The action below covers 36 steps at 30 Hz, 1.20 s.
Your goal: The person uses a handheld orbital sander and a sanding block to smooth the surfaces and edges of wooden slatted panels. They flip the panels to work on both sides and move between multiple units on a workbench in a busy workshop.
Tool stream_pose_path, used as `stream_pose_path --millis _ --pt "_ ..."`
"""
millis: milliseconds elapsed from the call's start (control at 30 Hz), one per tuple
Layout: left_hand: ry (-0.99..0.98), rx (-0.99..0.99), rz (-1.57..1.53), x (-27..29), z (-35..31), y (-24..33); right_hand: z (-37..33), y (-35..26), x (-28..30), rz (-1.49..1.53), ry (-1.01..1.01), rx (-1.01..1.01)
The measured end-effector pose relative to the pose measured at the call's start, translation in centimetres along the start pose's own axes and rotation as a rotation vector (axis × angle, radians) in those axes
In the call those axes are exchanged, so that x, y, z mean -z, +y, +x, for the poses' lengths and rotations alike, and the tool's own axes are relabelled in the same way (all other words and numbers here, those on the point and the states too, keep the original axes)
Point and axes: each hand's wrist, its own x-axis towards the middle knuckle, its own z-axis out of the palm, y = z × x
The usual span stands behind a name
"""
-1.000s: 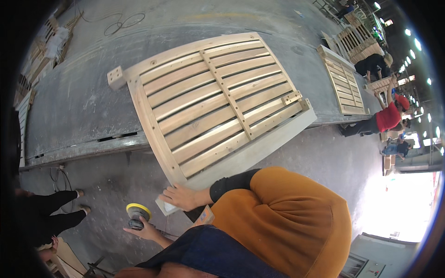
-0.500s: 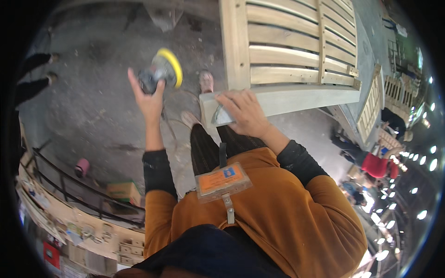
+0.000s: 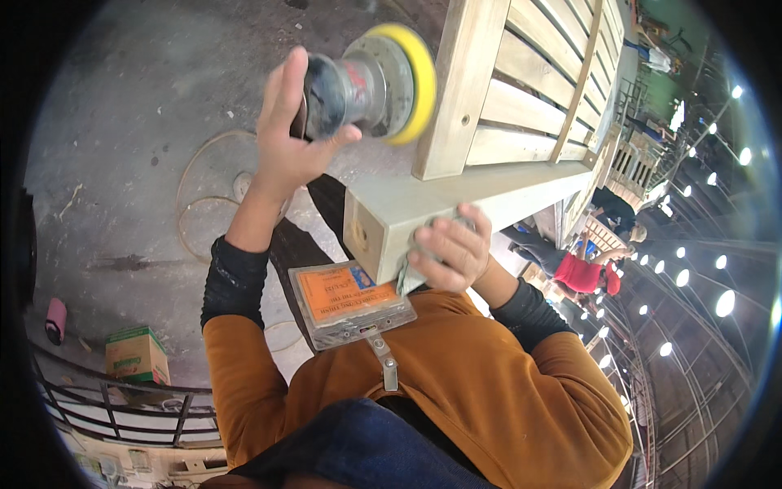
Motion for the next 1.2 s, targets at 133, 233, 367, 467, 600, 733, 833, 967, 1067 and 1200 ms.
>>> stream_pose_path --millis 133,233,367,467,600,733,833,967,1067,1200 --pt "-0.041 -0.050 -0.076 -0.7 -0.6 0.1 0.1 0.2 0.2 0.054 -0.040 0.046" --pt "-0.092 -0.022 -0.171 -1.3 -0.8 0.3 0.1 0.1 0.2 0.077 -0.046 0.035" --pt "-0.120 -0.065 -0.194 -1.7 -0.7 0.3 0.1 -0.2 0.2 0.083 -0.013 0.005" --pt "-0.072 -0.129 -0.164 -2.1 0.0 -0.3 0.4 -0.5 0.3 0.082 -0.029 -0.015" --pt "0.010 -0.161 -0.063 -2.3 0.0 -0.6 0.8 -0.9 0.3 0.090 0.036 -0.061" --pt "-0.048 -0.158 -0.080 -1.9 -0.7 0.3 1.0 -1.2 0.3 0.069 0.033 -0.055" --pt "-0.055 -0.171 -0.074 -1.9 0.3 0.5 1.0 -1.2 0.1 0.072 0.049 -0.048" --pt "0.018 -0.143 -0.037 -2.8 4.5 -0.4 1.3 -1.2 -0.2 0.090 0.090 -0.008" --pt "0.051 -0.119 0.018 -2.8 7.4 -0.3 1.7 -1.4 -0.1 0.119 0.104 -0.041" --pt "0.026 -0.014 0.002 -2.4 8.8 0.2 2.0 -1.4 0.3 0.165 0.076 -0.028"
